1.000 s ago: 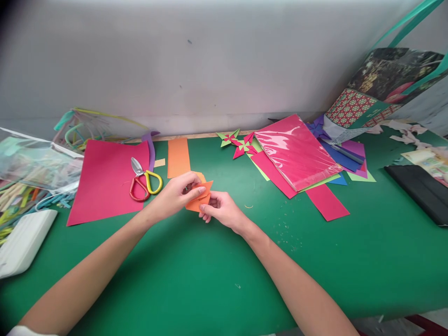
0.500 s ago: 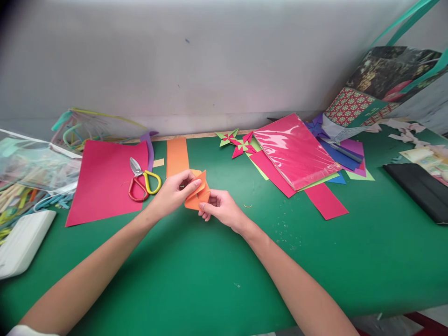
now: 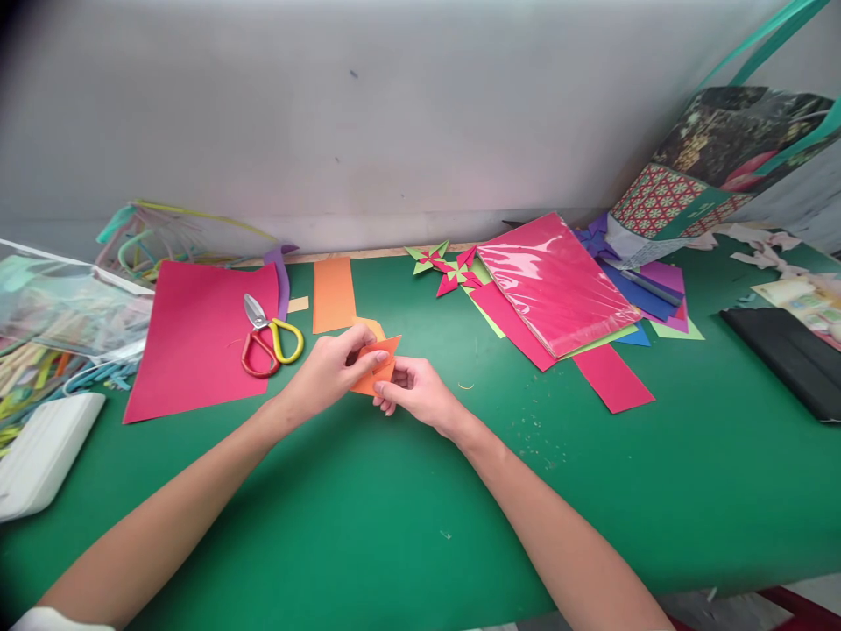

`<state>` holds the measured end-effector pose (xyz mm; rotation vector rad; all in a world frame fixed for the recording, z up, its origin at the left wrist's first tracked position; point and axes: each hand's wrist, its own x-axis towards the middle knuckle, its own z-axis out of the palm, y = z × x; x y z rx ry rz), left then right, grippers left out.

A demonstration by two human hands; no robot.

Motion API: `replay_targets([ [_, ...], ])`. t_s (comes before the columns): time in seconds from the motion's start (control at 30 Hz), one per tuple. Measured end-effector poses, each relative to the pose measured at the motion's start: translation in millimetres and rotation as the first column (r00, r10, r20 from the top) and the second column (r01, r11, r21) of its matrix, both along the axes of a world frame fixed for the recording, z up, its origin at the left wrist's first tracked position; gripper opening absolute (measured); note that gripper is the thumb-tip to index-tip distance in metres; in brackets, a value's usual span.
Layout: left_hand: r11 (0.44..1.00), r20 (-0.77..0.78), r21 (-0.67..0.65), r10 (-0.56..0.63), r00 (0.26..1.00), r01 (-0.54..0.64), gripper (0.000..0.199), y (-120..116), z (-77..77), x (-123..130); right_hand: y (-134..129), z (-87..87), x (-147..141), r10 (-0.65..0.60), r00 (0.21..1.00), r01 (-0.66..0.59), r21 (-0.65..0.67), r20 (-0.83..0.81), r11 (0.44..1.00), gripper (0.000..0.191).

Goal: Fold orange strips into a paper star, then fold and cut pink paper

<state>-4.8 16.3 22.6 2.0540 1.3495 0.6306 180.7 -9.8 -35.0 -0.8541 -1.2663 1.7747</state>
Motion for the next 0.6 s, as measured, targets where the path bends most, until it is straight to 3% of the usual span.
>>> replay_targets([
  [0.6, 0.996, -0.032, 0.077, -0.034, 0.999, 0.037, 0.024, -3.3, -4.8, 0.5, -0.7, 2.5, -0.6, 0.004, 1.000, -0.004, 0.009, 0.015, 1.000, 0.030],
])
